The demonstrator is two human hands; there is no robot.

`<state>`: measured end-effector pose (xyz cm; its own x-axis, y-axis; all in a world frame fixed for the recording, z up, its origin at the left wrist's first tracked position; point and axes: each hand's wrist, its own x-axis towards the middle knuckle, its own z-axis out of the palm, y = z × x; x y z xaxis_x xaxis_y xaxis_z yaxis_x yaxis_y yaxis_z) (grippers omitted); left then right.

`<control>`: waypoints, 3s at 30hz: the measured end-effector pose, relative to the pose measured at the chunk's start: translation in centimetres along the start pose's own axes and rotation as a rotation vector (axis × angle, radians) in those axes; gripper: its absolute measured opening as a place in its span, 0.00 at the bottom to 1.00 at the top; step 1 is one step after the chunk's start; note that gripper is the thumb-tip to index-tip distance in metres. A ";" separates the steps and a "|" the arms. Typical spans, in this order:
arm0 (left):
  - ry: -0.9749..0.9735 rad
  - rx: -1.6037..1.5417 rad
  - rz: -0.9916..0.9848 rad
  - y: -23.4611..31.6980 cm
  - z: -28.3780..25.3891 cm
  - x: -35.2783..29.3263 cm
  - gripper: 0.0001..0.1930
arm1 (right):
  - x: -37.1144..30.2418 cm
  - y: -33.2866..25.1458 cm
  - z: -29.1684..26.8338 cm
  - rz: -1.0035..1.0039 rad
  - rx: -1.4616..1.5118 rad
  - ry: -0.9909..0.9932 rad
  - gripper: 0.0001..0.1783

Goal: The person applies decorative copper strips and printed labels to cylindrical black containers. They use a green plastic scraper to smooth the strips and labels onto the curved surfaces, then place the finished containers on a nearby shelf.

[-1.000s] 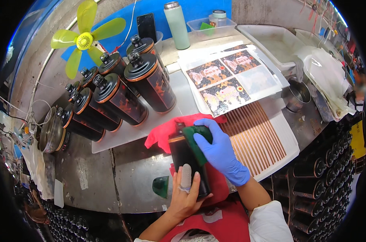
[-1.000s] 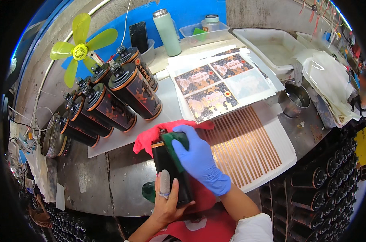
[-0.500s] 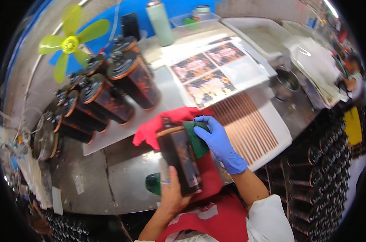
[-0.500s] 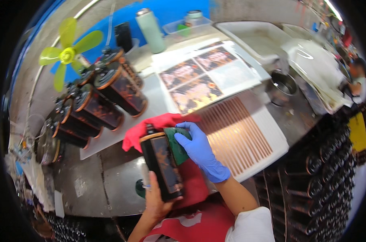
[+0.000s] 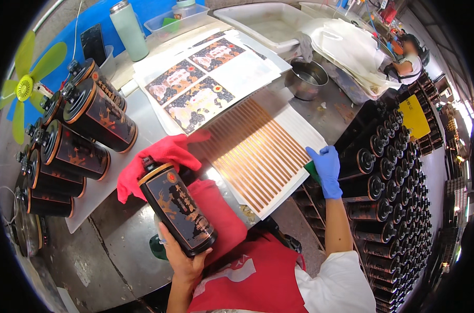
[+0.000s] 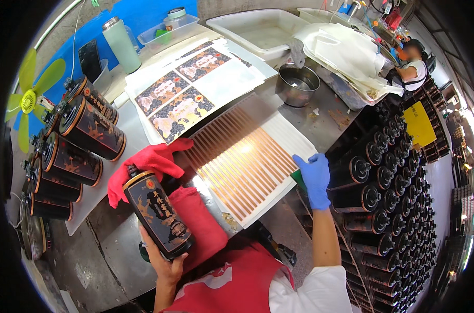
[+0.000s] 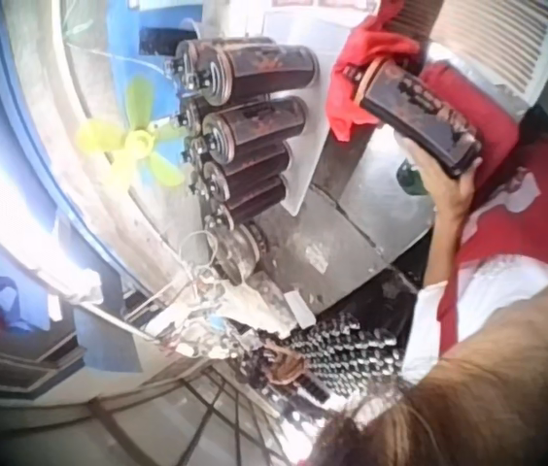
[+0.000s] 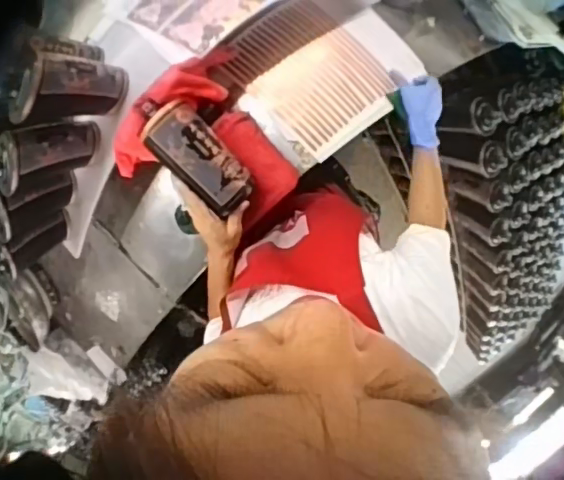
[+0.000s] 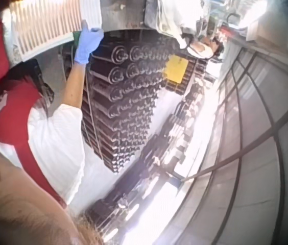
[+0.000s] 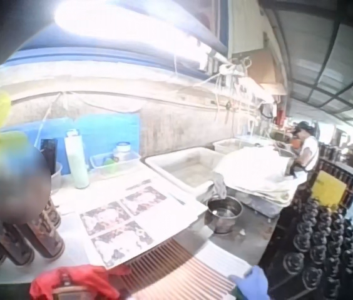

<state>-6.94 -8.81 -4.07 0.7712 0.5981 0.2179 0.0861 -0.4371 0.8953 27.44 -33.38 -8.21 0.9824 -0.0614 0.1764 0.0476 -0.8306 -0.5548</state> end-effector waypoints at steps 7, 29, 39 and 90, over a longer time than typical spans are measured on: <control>-0.029 0.001 -0.022 0.1 -0.3 -0.1 0.57 | -0.1 6.1 -0.8 0.250 0.583 -0.260 0.27; -0.035 0.085 0.286 7.1 -0.9 1.2 0.32 | -8.7 -14.8 -12.2 -0.311 0.811 -1.298 0.07; -0.650 -0.760 -0.135 7.6 -1.9 1.4 0.11 | -9.7 -19.1 -13.8 -0.508 0.622 -1.389 0.06; 0.210 -0.450 -0.410 1.3 -1.6 -1.6 0.16 | -6.7 -10.0 -3.6 -0.015 0.589 -1.165 0.03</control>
<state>-9.07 -9.27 -2.62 0.5883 0.7954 -0.1458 0.0397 0.1517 0.9876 19.69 -26.68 -0.92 0.5452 0.7051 -0.4535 -0.1601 -0.4434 -0.8819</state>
